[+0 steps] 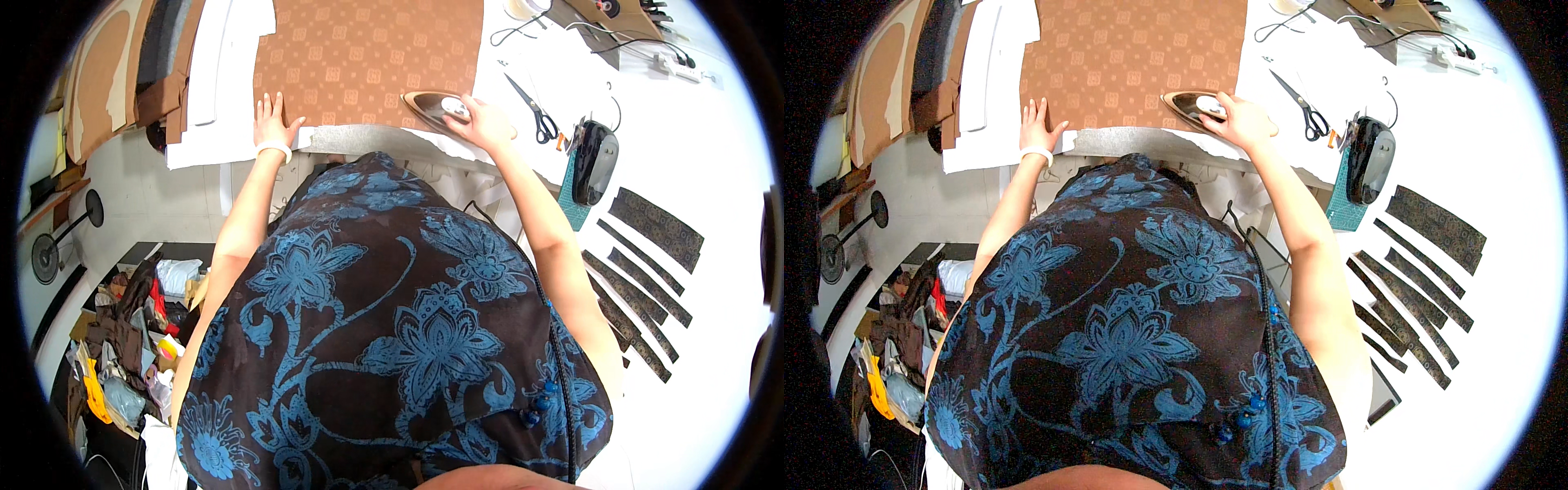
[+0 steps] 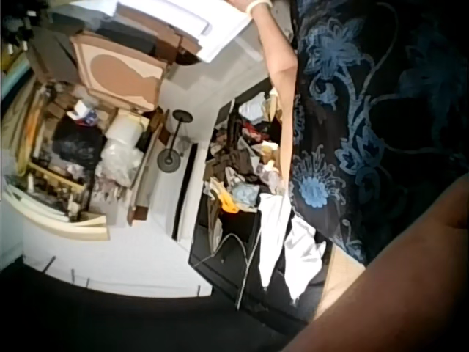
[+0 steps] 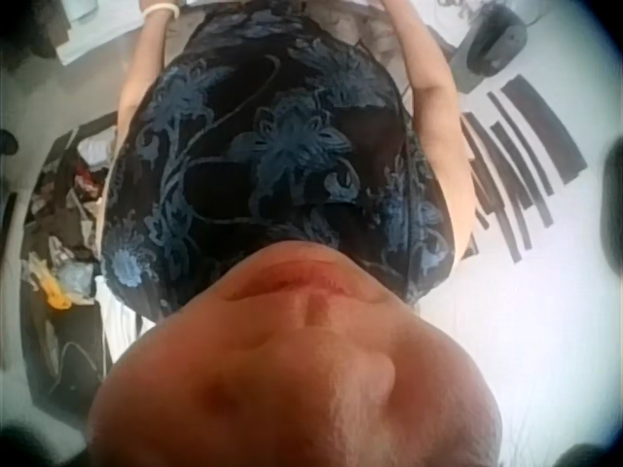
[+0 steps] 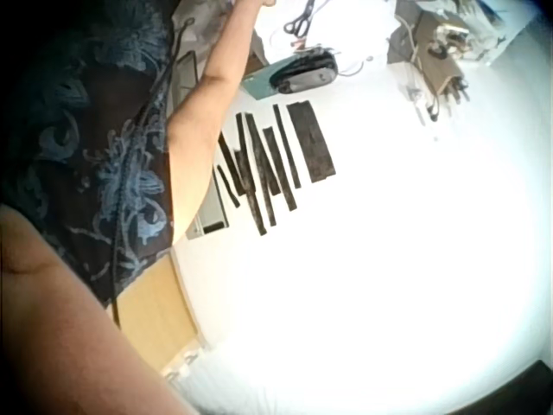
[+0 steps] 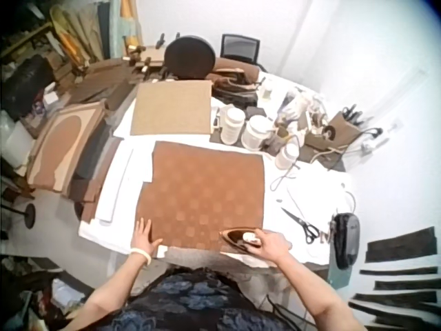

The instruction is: The person cuts a large sheet of brown patterned fabric using scissors, then irons the cut piece on a white surface. They handle a roll of white paper and various cardboard pieces, stacking them on the table. The person continues to cut and iron the fabric, organizing the materials on the workspace.

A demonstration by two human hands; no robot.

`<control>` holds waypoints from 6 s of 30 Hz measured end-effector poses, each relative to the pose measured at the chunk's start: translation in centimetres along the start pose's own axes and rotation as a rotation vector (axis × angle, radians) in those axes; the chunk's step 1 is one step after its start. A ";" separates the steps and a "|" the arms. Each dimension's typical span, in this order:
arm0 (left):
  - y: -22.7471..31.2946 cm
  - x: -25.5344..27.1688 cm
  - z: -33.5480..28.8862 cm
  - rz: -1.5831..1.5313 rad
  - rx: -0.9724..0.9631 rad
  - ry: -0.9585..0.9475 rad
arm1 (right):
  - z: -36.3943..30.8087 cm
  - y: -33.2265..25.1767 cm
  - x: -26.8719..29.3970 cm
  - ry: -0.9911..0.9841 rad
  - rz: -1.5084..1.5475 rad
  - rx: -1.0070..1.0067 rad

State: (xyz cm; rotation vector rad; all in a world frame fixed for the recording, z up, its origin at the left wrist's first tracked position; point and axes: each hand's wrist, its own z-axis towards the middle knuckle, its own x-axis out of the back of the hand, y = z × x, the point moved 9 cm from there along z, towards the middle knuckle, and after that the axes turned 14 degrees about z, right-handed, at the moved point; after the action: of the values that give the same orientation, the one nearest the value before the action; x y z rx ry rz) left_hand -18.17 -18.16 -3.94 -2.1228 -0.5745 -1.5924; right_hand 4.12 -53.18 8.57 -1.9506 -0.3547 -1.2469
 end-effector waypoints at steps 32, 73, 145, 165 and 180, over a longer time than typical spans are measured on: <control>-3.7 -0.3 -1.1 -0.306 0.010 0.164 | 11.0 -13.4 -4.2 -0.112 -0.046 0.151; -17.2 -1.0 -2.1 -1.163 0.602 0.344 | 12.6 -35.0 -13.9 -0.248 -0.058 0.605; -3.1 9.9 12.7 -0.200 -0.434 0.201 | 35.1 -24.3 -1.9 -0.041 0.059 -0.014; -1.8 6.7 11.7 -0.019 -0.293 0.259 | 36.1 -16.3 3.7 0.144 0.003 -0.140; 2.3 7.3 10.3 -0.024 -0.366 0.207 | 33.3 -8.4 7.2 0.253 -0.068 -0.148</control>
State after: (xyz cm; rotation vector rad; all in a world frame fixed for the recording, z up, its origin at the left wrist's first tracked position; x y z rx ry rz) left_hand -6.89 -13.81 0.26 -2.1637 -0.2552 -2.0278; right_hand 24.06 -24.41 11.41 -1.8863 -0.2062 -1.5829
